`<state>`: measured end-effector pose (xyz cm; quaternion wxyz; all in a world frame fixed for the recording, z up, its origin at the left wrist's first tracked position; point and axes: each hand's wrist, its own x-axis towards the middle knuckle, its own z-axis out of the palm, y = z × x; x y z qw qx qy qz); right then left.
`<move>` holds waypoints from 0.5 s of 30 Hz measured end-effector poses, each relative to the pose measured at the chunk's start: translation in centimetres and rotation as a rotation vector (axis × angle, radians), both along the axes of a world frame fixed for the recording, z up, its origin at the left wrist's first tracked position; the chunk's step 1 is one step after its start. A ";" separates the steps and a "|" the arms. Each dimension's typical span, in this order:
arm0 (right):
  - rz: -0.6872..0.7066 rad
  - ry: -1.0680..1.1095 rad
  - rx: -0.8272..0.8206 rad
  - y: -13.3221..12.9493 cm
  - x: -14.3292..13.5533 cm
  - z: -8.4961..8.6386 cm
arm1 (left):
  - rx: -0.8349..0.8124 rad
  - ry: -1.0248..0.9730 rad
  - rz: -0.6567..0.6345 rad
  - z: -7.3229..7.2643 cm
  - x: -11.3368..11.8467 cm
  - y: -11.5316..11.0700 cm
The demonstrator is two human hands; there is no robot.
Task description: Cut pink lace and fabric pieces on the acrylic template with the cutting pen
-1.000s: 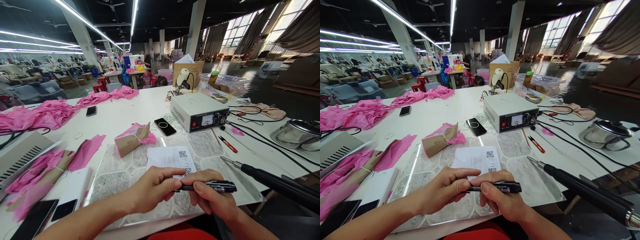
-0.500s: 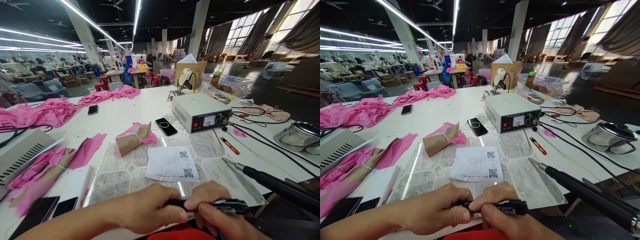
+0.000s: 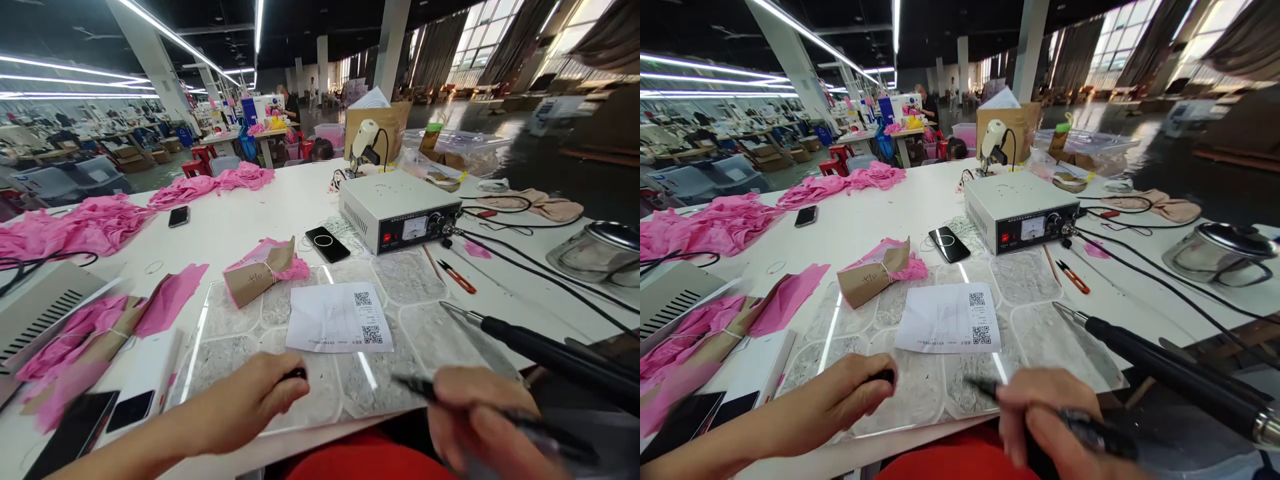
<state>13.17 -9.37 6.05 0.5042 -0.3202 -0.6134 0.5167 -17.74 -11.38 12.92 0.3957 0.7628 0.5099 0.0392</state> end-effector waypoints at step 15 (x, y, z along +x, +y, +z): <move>-0.476 -0.394 0.475 1.7 -0.7 -4.5 | 0.597 0.549 -0.560 -8.6 8.8 15.7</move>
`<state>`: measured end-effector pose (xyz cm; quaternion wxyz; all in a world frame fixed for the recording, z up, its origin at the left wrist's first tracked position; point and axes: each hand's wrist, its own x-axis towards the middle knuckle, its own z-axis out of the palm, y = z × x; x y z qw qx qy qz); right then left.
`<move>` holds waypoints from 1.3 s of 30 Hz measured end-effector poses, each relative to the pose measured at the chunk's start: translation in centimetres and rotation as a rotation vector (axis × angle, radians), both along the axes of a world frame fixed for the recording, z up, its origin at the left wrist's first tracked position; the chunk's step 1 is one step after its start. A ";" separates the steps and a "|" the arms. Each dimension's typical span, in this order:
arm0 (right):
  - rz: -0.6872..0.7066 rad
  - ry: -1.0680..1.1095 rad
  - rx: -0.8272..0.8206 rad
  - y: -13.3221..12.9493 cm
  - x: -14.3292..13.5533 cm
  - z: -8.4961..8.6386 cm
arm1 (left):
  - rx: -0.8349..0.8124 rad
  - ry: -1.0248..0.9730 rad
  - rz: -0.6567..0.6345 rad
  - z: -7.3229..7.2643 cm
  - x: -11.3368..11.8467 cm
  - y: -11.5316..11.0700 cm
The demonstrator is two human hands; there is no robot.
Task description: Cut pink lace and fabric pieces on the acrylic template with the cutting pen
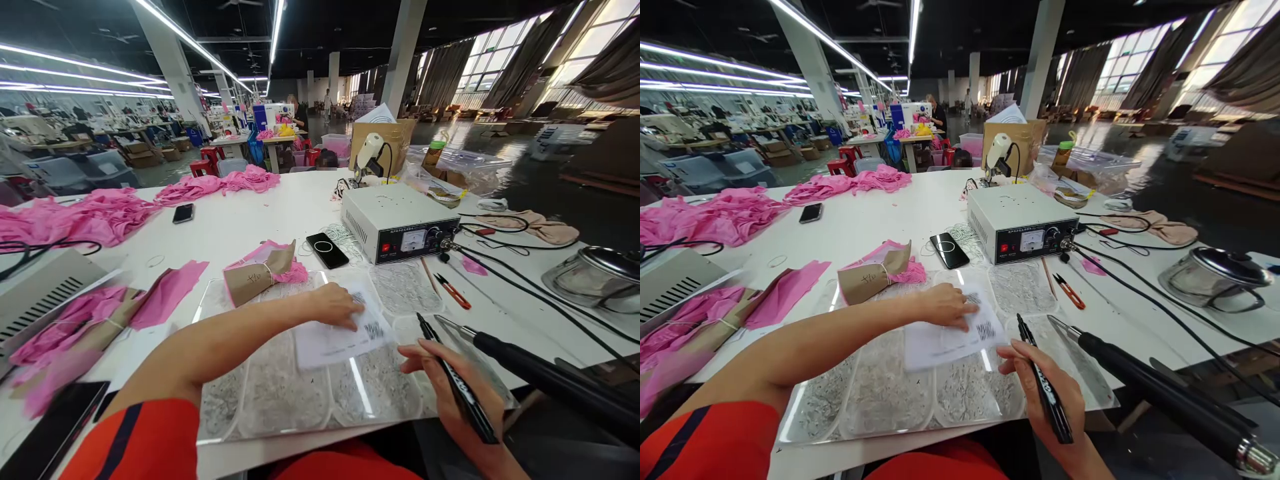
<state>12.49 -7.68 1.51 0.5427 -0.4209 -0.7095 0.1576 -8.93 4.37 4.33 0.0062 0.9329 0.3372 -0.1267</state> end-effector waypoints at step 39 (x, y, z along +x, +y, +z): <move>0.197 -0.139 -0.470 7.3 -0.4 -3.2 | 0.105 -0.252 -0.076 -1.4 -1.2 -5.7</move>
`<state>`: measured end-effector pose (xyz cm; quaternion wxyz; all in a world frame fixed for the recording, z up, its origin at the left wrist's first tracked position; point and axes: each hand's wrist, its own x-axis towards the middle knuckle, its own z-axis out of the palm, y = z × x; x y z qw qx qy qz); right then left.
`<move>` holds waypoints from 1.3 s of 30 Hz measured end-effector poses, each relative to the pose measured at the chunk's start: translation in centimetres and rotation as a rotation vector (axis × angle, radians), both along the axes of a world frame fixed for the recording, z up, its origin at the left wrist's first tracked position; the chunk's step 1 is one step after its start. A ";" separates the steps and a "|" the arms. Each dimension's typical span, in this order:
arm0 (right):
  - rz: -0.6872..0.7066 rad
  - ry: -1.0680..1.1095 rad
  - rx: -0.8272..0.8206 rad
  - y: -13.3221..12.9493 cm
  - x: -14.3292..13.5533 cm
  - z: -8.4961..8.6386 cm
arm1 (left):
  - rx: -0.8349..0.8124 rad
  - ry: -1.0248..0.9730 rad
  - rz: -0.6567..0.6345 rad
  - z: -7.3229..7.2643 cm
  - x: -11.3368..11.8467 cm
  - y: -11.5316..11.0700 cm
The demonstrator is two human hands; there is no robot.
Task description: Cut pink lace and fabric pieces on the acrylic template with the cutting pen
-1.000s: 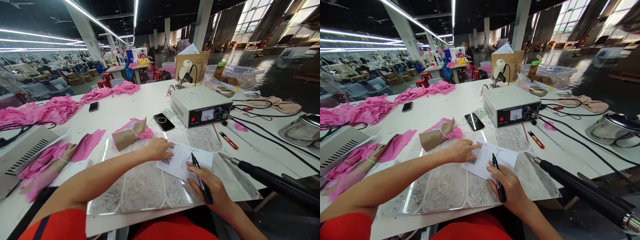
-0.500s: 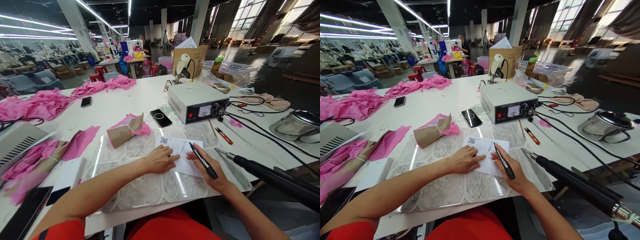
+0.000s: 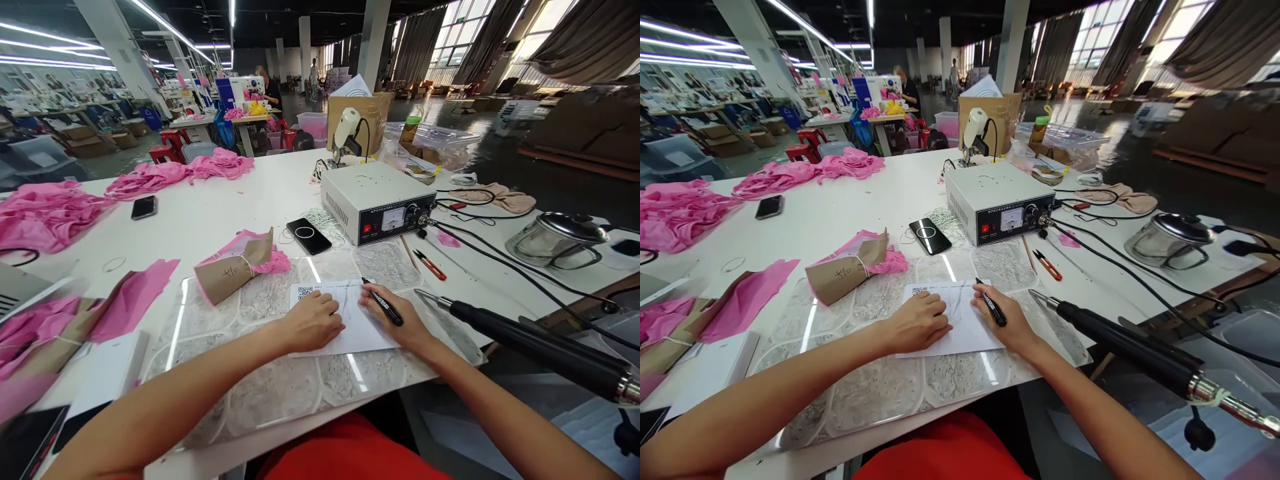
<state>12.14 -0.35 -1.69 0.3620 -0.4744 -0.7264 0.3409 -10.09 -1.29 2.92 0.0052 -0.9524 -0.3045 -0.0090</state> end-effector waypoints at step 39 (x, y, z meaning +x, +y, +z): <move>-0.164 0.075 -0.044 -0.6 0.6 0.4 | -0.038 -0.014 0.013 -1.8 1.4 0.3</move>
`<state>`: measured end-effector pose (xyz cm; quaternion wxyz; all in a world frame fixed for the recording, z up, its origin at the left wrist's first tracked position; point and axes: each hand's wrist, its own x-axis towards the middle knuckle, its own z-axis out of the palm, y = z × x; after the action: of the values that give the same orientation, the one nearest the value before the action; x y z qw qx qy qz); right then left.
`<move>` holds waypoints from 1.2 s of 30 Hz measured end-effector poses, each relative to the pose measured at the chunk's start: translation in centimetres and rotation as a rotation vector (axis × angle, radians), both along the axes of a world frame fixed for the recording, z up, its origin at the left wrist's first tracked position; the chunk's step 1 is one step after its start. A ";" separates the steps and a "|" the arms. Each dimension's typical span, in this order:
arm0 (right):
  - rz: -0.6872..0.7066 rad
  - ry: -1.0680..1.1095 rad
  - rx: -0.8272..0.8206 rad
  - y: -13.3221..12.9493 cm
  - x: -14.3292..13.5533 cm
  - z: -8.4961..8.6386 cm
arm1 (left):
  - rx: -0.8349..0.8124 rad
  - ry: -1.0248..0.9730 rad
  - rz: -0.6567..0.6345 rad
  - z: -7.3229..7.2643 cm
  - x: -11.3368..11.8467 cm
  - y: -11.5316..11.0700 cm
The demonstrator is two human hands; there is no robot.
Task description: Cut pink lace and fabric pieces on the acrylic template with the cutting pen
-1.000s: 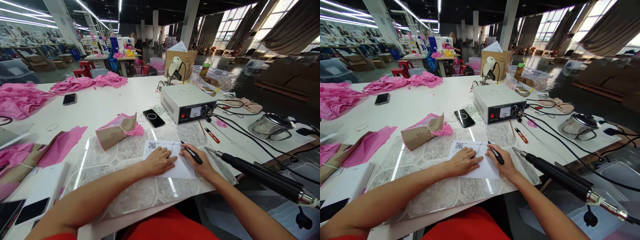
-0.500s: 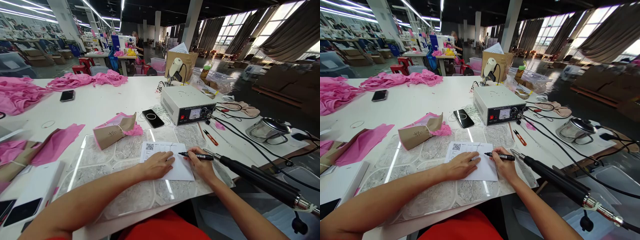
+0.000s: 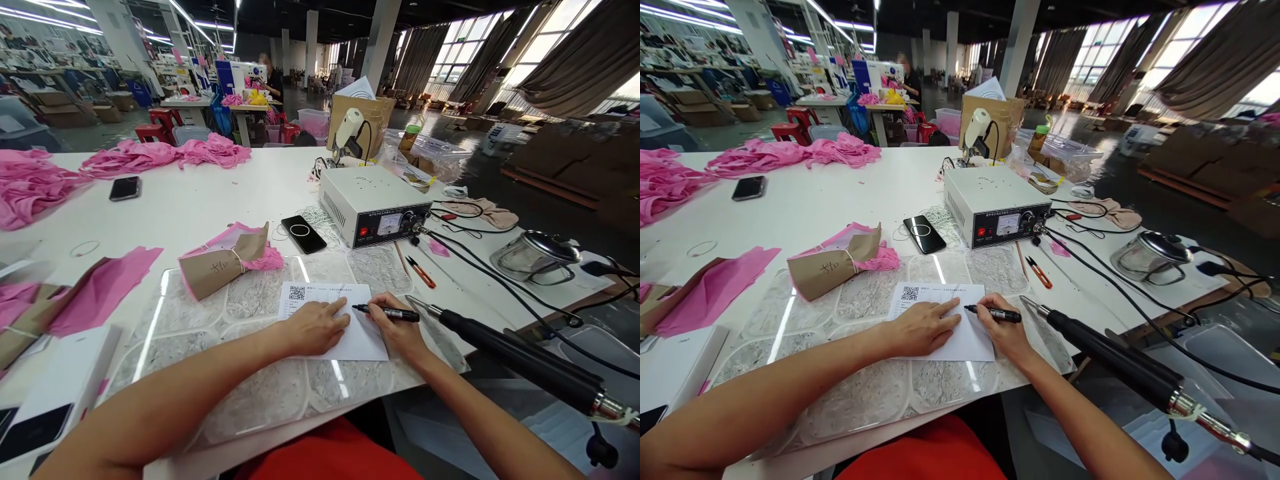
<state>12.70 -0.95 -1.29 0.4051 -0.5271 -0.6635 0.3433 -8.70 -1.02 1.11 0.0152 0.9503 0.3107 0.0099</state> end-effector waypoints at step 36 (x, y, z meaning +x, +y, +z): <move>-0.084 -0.050 0.068 0.0 0.0 -0.1 | 0.002 0.030 -0.016 0.1 -0.1 0.2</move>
<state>12.67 -0.96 -1.37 0.4201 -0.5489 -0.6620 0.2897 -8.82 -0.78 1.18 0.0097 0.9528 0.3034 -0.0041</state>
